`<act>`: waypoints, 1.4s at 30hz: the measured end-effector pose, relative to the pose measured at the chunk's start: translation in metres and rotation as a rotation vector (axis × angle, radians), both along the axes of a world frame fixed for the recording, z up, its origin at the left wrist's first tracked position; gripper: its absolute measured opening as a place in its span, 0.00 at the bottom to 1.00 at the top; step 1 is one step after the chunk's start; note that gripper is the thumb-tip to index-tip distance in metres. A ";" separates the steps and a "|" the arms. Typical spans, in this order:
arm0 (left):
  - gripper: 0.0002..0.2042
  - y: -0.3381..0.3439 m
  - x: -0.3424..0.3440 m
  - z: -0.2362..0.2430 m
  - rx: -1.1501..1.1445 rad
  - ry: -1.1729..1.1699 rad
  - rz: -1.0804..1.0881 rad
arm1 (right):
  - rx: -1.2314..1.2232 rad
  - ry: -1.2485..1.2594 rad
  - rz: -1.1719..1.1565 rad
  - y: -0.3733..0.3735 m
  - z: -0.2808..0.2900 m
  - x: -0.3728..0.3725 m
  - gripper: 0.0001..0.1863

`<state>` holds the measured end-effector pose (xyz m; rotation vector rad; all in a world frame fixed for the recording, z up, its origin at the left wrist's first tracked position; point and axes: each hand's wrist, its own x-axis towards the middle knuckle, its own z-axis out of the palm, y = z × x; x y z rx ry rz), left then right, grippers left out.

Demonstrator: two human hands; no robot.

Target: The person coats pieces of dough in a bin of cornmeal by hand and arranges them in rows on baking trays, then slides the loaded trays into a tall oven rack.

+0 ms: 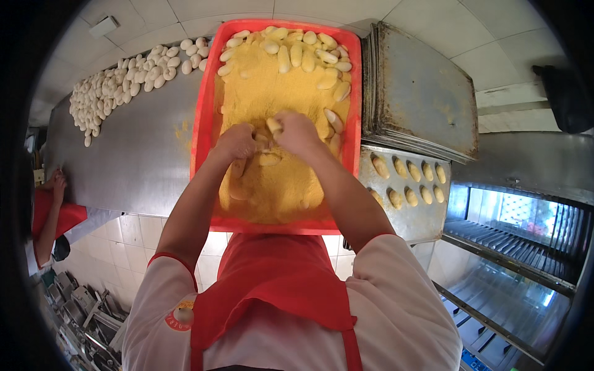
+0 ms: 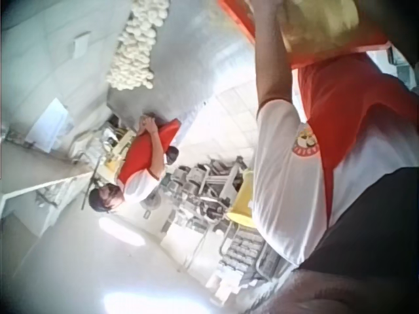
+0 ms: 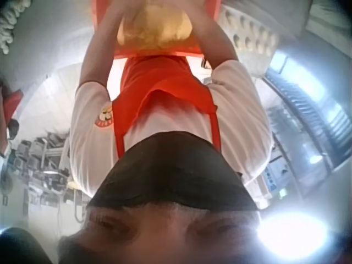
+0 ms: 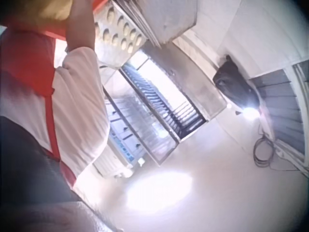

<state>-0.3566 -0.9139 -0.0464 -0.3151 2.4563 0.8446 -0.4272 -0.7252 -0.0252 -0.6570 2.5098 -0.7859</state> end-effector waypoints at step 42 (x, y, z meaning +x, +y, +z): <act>0.14 0.284 0.177 0.045 1.022 0.346 0.511 | -0.250 0.009 -0.213 0.333 0.067 0.116 0.28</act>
